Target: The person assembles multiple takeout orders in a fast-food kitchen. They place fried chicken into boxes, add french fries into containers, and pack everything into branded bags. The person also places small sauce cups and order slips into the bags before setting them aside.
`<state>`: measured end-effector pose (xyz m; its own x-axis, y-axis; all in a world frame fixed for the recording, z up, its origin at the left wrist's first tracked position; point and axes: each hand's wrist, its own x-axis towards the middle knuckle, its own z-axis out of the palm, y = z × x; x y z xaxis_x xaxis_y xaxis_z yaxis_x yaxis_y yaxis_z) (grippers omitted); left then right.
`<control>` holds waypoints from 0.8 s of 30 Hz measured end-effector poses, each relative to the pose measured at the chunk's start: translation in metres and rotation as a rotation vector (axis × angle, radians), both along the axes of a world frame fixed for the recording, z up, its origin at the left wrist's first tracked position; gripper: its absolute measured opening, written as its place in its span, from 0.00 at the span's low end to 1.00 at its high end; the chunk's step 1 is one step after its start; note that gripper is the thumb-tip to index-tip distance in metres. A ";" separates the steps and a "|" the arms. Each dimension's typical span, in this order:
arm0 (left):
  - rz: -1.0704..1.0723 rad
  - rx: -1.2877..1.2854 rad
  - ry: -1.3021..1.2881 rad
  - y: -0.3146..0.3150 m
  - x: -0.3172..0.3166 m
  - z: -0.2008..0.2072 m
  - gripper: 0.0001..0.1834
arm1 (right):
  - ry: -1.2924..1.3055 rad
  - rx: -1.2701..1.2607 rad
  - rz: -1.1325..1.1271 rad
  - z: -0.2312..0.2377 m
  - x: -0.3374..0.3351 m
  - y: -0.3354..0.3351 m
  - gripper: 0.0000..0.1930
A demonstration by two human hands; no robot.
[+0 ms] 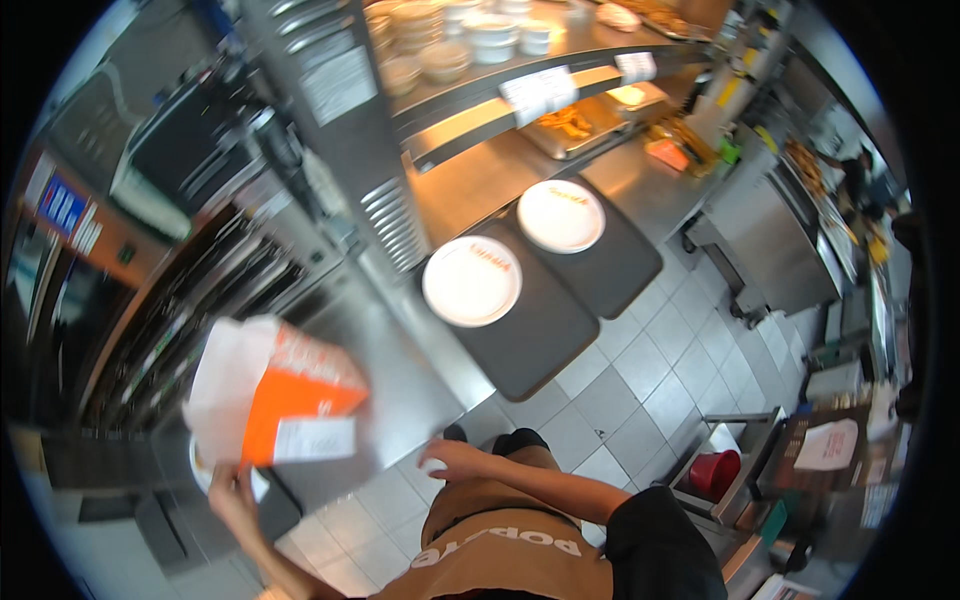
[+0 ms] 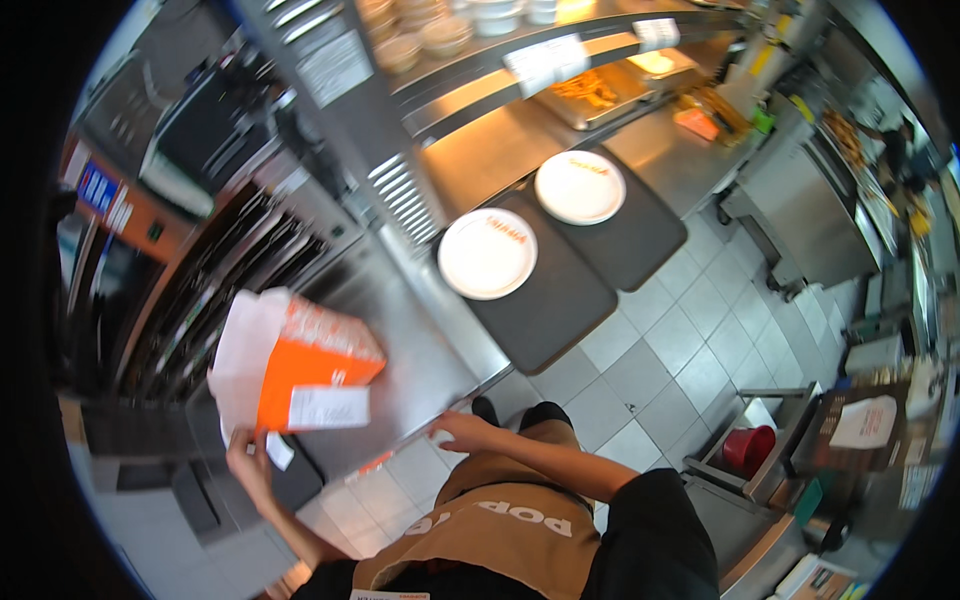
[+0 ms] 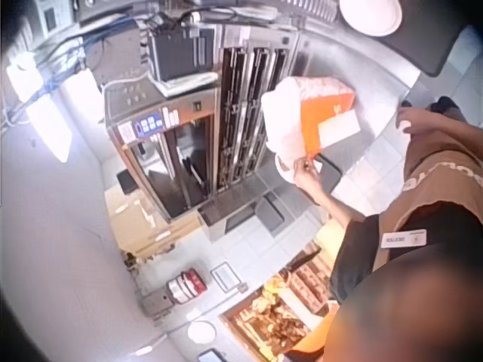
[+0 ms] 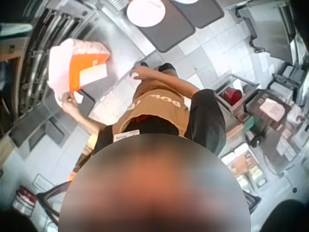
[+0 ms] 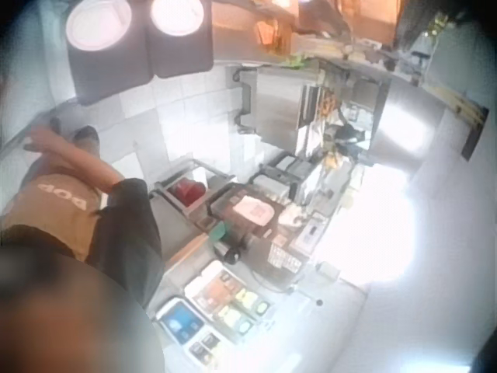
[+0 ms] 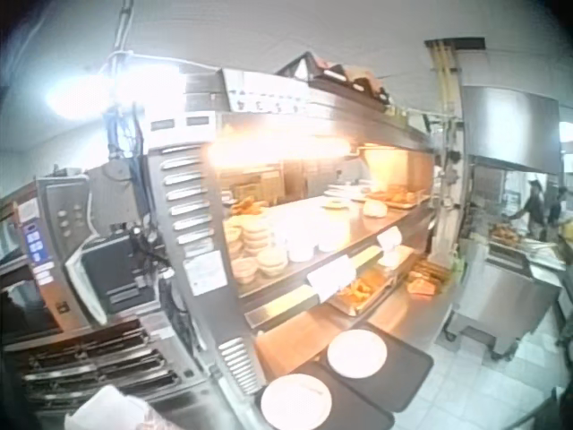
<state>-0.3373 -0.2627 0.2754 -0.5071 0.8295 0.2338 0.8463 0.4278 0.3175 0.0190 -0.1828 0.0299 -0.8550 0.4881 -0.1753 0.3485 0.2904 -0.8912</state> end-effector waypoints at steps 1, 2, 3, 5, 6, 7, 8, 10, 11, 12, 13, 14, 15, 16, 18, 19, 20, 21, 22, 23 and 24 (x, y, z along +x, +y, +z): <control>-0.075 0.101 0.028 -0.002 0.005 0.006 0.08 | -0.098 -0.115 0.009 -0.013 0.031 0.004 0.15; -0.077 0.122 0.023 0.001 0.009 0.013 0.08 | -0.125 -0.118 -0.058 -0.026 0.063 0.004 0.15; -0.033 0.219 -0.049 0.009 0.019 0.019 0.10 | -0.122 -0.114 -0.125 -0.039 0.094 0.004 0.15; -0.021 0.317 -0.285 0.027 0.052 0.030 0.14 | -0.341 -0.007 -0.317 -0.063 0.162 -0.005 0.19; -0.163 0.358 -0.433 0.051 0.074 0.026 0.13 | -0.404 -0.009 -0.389 -0.075 0.194 -0.006 0.19; -0.332 0.433 -0.548 0.080 0.103 0.015 0.11 | -0.532 -0.036 -0.427 -0.086 0.224 -0.003 0.20; -0.570 0.540 -0.649 0.109 0.132 0.006 0.10 | -0.460 -0.056 -0.534 -0.095 0.253 0.000 0.20; -0.484 0.213 -1.182 0.159 0.210 -0.030 0.06 | -0.389 -0.145 -0.765 -0.109 0.302 0.010 0.20; -0.598 0.017 -1.229 0.187 0.253 -0.053 0.07 | -0.343 -0.197 -0.904 -0.113 0.327 0.016 0.20; -0.734 -0.210 -0.870 0.211 0.295 -0.076 0.10 | -0.317 -0.266 -1.040 -0.114 0.353 0.026 0.20; -0.786 -0.412 -0.739 0.231 0.335 -0.098 0.15 | -0.244 -0.271 -1.142 -0.115 0.376 0.034 0.18; -0.819 -0.512 -0.635 0.248 0.376 -0.121 0.16 | -0.214 -0.237 -1.171 -0.114 0.403 0.044 0.17; -0.861 -0.593 -0.540 0.263 0.412 -0.141 0.18 | -0.170 -0.218 -1.199 -0.111 0.428 0.050 0.17; -0.845 -0.602 -0.516 0.277 0.442 -0.159 0.20 | -0.120 -0.196 -1.233 -0.107 0.451 0.059 0.16; -0.766 -0.546 -0.496 0.306 0.495 -0.191 0.24 | -0.173 -0.164 -1.179 -0.098 0.506 0.077 0.16; -0.705 -0.470 -0.496 0.320 0.517 -0.205 0.25 | -0.167 -0.172 -1.184 -0.093 0.530 0.083 0.16; -0.620 -0.434 -0.501 0.328 0.534 -0.217 0.27 | -0.161 -0.185 -1.181 -0.088 0.552 0.089 0.16; -0.590 -0.398 -0.452 0.333 0.546 -0.226 0.28 | -0.165 -0.240 -1.180 -0.084 0.572 0.099 0.15; -0.546 -0.399 -0.410 0.340 0.557 -0.234 0.29 | -0.154 -0.213 -1.149 -0.080 0.589 0.108 0.15; -0.484 -0.399 -0.367 0.345 0.565 -0.241 0.30 | -0.145 -0.196 -1.110 -0.075 0.606 0.120 0.15; -0.448 -0.365 -0.345 0.350 0.572 -0.246 0.30 | -0.139 -0.196 -1.081 -0.070 0.618 0.134 0.15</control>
